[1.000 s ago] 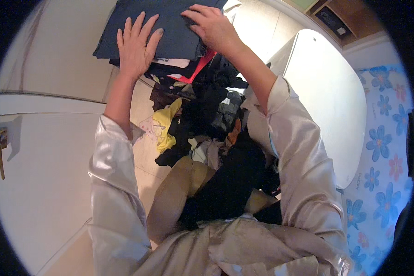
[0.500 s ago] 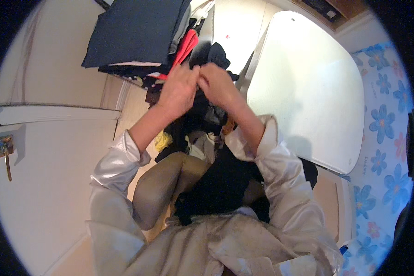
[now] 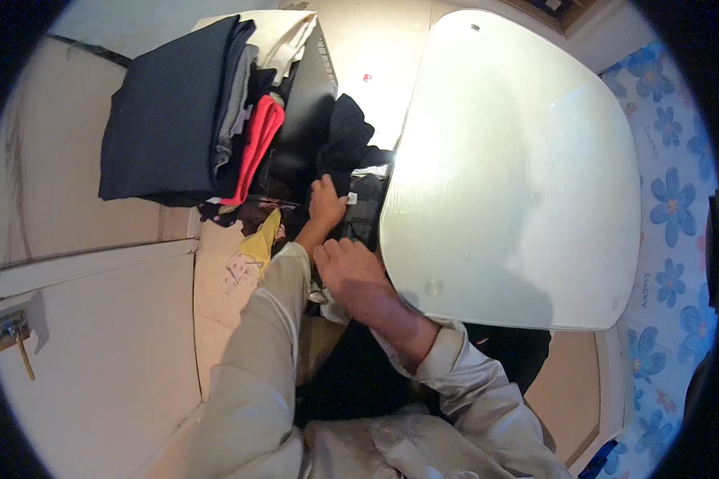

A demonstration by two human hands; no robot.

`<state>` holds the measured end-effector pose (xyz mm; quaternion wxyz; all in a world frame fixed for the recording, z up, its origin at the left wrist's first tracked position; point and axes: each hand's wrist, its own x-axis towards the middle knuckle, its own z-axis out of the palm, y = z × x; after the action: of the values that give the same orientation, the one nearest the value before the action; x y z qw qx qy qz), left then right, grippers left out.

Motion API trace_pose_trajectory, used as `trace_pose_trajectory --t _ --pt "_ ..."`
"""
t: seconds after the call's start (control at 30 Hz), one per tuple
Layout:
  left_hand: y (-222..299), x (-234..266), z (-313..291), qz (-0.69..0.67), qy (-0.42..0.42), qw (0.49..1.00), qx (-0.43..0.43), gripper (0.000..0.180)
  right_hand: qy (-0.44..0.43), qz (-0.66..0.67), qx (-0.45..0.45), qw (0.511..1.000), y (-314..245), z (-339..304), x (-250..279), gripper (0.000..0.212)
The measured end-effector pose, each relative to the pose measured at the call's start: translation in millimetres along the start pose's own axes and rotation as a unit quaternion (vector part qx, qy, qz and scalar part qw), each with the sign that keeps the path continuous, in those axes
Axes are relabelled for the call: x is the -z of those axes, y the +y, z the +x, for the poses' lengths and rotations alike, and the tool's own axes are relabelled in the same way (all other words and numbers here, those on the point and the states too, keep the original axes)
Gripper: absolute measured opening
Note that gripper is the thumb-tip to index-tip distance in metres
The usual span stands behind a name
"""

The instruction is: The person folds several garments by hand on a toilet lid and lap, including dark pants, a black top, and a patterned shirt. Each item is smoothed, folded into a compact rectangle, and stacked on the lid.

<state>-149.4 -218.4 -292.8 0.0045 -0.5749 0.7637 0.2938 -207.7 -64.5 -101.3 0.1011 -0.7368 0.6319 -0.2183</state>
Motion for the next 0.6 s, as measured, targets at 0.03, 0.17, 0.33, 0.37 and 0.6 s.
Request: trace_pose_trajectory --t 0.03,0.17,0.33,0.37,0.6 --pt "-8.2 -14.6 7.8 -0.064 0.053 0.996 0.037 0.085 0.008 -0.021 -0.020 1.000 -2.7 0.6 7.5 0.008" --pt "-43.2 -46.7 32.2 -0.170 0.068 0.972 0.149 0.105 -0.049 0.027 -0.073 0.996 -7.4 8.7 18.2 0.016" --pt "-40.8 -40.0 38.4 -0.150 0.038 0.980 0.125 0.066 -0.029 0.042 -0.078 0.996 -2.4 17.3 14.6 0.012" --pt "-43.4 -35.0 38.7 -0.149 0.009 0.980 0.129 0.057 -0.020 0.040 -0.080 0.996 -3.2 20.0 15.8 0.011" --pt "-59.8 -6.9 -52.4 -0.568 0.132 0.804 0.116 0.020 0.065 0.070 -0.089 0.991 6.1 27.7 -11.3 0.013"
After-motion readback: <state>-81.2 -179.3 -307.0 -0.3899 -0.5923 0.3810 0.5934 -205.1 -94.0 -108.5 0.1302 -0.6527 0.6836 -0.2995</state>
